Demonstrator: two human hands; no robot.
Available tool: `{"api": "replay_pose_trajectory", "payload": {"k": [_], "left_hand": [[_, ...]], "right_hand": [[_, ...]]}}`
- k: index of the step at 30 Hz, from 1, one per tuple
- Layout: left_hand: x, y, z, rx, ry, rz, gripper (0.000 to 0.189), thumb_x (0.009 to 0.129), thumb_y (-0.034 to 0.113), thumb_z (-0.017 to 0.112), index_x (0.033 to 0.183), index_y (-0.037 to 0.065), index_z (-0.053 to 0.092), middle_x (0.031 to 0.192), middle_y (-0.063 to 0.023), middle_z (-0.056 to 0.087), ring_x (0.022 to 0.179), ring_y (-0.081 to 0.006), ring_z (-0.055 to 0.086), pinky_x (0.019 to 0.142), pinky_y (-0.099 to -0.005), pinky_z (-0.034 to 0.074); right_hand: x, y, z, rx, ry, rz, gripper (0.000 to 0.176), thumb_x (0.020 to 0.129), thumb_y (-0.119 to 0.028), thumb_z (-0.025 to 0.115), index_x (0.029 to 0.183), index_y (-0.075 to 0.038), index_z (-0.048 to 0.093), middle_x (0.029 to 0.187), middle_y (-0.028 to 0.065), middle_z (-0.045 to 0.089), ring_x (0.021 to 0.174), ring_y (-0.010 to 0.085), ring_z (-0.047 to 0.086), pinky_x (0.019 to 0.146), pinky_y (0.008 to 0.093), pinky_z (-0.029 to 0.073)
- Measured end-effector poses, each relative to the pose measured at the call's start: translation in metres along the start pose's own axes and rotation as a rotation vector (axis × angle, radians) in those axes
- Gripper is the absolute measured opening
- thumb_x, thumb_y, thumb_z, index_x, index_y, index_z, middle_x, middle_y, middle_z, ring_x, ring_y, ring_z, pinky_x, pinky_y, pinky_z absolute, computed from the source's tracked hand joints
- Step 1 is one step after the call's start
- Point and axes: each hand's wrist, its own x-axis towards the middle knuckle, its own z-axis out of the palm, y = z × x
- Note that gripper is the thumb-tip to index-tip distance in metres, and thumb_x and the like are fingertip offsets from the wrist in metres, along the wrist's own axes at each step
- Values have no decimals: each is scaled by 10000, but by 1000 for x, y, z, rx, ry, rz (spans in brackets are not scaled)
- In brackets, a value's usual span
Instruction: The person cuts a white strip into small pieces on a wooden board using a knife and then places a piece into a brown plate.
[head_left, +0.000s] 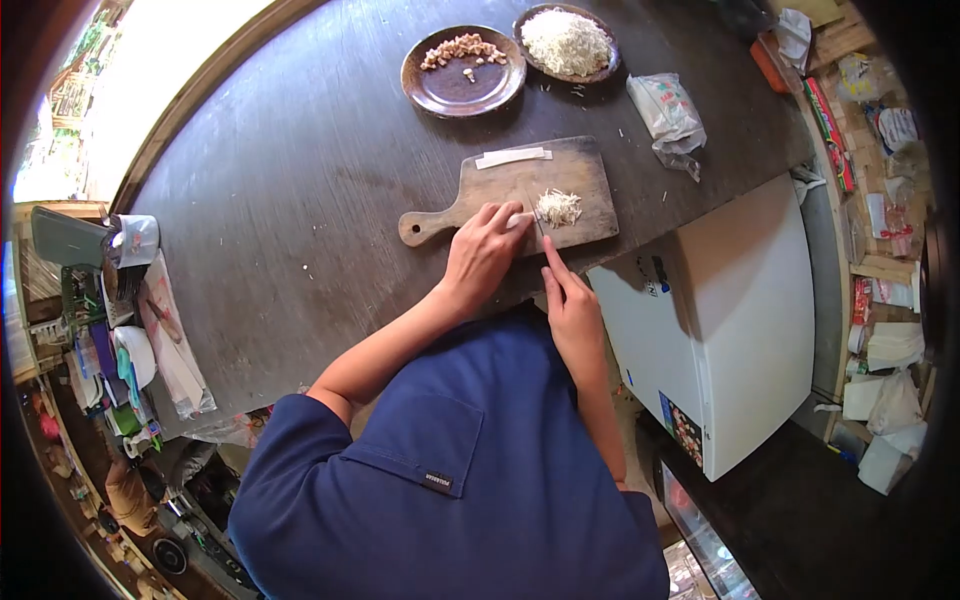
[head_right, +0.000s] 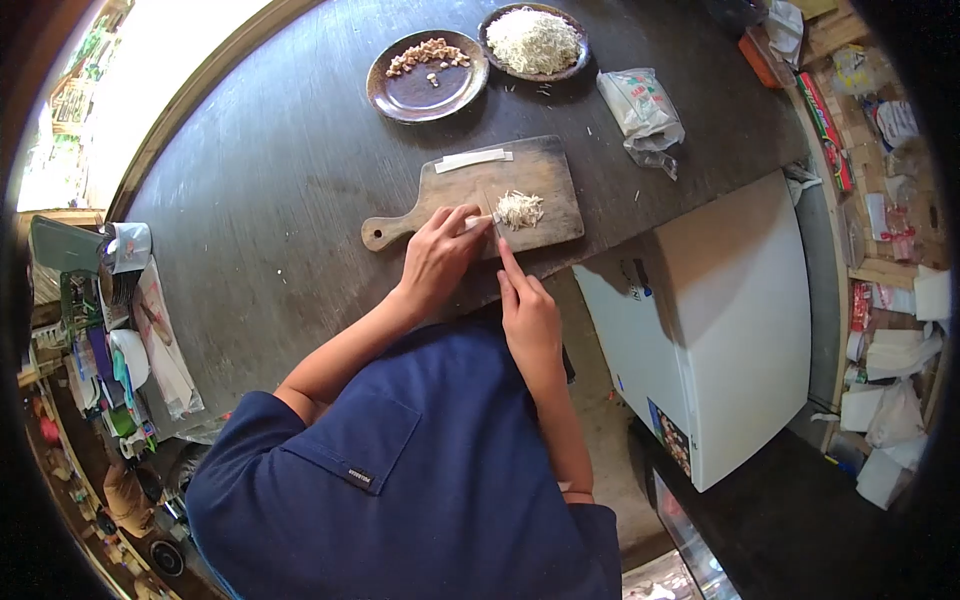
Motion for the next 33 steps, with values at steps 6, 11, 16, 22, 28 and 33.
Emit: {"api": "replay_pose_trajectory", "payload": {"k": [6,11,16,22,28,33], "left_hand": [[-1,-2,1,-15,-11,-5,368,850,133,665,1203,53,733,1152,-50,648,1059,-222,630,888,-331,569],[-4,-2,4,-32,30,-25,362,844,123,695,1200,81,742,1137,-37,660,1051,-232,652,862,-346,581],[-3,-2,3,-13,32,-14,354,849,117,688,1196,67,740,1142,-41,657,1056,-233,654,863,-347,584],[-3,-1,3,-12,45,-17,349,838,99,689,1180,62,744,1139,-38,660,1060,-226,657,864,-350,588],[-4,-3,3,-17,42,-13,366,832,82,684,1192,62,745,1153,-34,672,1059,-226,659,865,-346,592],[-3,0,1,-16,26,-10,390,824,88,689,1209,51,742,1185,-40,672,1074,-226,650,885,-343,585]], "right_hand": [[-26,-7,-10,-60,-64,111,492,1091,-211,593,1570,-309,537,854,201,634,778,406,668,734,498,524],[-6,0,-1,-17,-32,42,495,1094,-224,587,1574,-325,528,859,199,635,789,410,674,734,508,531],[-20,-8,-10,-66,-91,109,491,1095,-232,582,1572,-332,530,867,199,636,822,409,673,755,504,535],[-5,-3,-2,-81,-78,90,487,1096,-245,578,1571,-338,530,874,194,639,815,412,674,748,510,533],[-13,-6,-6,-94,-102,85,504,1096,-242,577,1586,-339,508,871,197,644,818,418,674,750,511,533],[-13,4,1,-27,-73,69,501,1100,-257,571,1590,-337,501,882,211,661,819,429,679,747,514,538]]}}
